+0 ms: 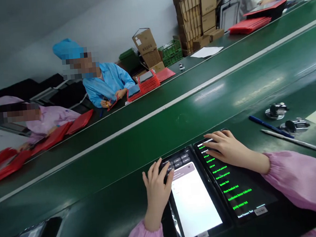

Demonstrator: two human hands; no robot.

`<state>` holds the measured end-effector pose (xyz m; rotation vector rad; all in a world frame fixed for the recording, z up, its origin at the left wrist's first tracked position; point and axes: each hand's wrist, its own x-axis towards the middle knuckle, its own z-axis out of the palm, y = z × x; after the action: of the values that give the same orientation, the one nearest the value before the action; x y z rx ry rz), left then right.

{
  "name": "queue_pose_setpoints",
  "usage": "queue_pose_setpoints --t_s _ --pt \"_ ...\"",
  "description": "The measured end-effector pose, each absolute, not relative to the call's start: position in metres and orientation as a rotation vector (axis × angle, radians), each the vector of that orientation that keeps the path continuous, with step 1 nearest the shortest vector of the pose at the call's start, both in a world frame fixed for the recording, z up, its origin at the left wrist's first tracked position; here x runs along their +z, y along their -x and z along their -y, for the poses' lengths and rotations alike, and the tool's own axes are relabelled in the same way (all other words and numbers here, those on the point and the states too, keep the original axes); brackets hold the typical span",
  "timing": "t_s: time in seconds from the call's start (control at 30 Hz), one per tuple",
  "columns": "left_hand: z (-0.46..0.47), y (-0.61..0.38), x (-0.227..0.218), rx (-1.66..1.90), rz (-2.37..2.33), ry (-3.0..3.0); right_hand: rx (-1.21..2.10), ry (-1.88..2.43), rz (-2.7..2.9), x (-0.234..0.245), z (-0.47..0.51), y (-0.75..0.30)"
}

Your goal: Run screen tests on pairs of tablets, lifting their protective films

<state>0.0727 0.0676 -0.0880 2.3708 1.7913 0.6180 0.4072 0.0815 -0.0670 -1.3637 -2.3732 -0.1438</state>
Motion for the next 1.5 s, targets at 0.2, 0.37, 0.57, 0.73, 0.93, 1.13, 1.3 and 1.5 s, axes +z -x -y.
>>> queue_pose_setpoints --t_s 0.2,0.37,0.57,0.73,0.93,1.13,1.3,1.5 --pt "-0.068 -0.071 -0.094 0.55 -1.854 -2.53 -0.141 1.34 2.377 -0.065 -0.084 -0.407" --pt "-0.065 -0.072 -0.096 0.537 -1.85 -2.577 -0.105 1.251 2.392 -0.057 -0.076 -0.41" --pt "-0.066 -0.072 -0.097 0.526 -1.831 -2.569 -0.101 1.294 2.379 -0.062 -0.077 -0.412" --pt "-0.067 -0.07 -0.098 0.555 -1.824 -2.534 -0.069 1.334 2.408 -0.068 -0.08 -0.408" --pt "-0.068 -0.066 -0.1 0.681 -1.775 -2.416 -0.025 1.365 2.417 -0.071 -0.082 -0.409" --pt "-0.067 -0.087 -0.086 0.591 -1.637 -2.502 0.019 1.365 2.394 -0.073 -0.083 -0.411" --pt "-0.078 -0.115 -0.072 0.391 -1.542 -2.614 0.074 1.358 2.356 -0.075 -0.083 -0.409" --pt "-0.078 -0.129 -0.069 0.338 -1.539 -2.66 0.227 1.365 2.201 -0.076 -0.077 -0.423"
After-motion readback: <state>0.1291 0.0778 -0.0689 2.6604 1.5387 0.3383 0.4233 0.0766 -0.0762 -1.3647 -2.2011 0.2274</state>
